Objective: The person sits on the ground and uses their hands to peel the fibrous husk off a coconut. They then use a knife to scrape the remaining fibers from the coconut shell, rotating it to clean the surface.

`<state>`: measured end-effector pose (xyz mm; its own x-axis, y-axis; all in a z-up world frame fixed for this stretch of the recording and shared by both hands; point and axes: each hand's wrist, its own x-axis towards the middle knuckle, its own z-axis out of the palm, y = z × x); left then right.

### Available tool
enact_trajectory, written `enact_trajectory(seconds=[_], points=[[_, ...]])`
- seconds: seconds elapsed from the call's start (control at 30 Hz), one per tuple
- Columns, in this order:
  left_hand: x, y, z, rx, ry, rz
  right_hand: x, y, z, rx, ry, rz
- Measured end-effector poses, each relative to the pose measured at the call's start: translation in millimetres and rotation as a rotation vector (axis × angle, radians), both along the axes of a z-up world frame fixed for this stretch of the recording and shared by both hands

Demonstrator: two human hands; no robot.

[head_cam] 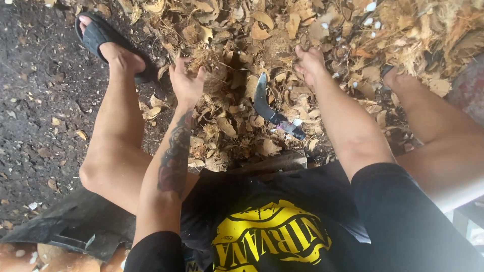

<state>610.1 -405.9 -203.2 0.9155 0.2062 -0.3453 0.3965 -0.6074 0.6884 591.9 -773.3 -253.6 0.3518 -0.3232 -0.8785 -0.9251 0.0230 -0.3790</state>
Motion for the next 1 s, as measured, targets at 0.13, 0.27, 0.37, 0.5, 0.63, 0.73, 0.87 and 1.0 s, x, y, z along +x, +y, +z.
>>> enact_trajectory(seconds=[0.13,0.27,0.37,0.5,0.63,0.73,0.87,1.0], points=[[-5,1,5,-0.039,0.011,-0.041,-14,2,-40,-0.035,-0.237,-0.266],[-3,-3,12,0.006,0.098,-0.061,-16,-7,-57,-0.413,-0.344,0.090],[-1,-10,42,-0.048,0.252,-0.027,-15,-10,-81,-0.338,-0.486,0.213],[-8,4,28,0.071,0.053,-0.166,-14,21,20,-0.281,-0.441,0.424],[-3,17,14,0.061,0.237,-0.110,-45,-19,-4,-0.548,-0.554,0.688],[0,45,-32,0.043,0.214,-0.168,-71,-39,11,-0.654,-0.709,0.803],[2,38,-50,-0.169,0.258,-0.121,-93,-23,122,-0.549,-0.920,0.830],[8,18,-30,0.100,0.330,-0.192,-107,-9,193,-0.513,-1.087,0.890]])
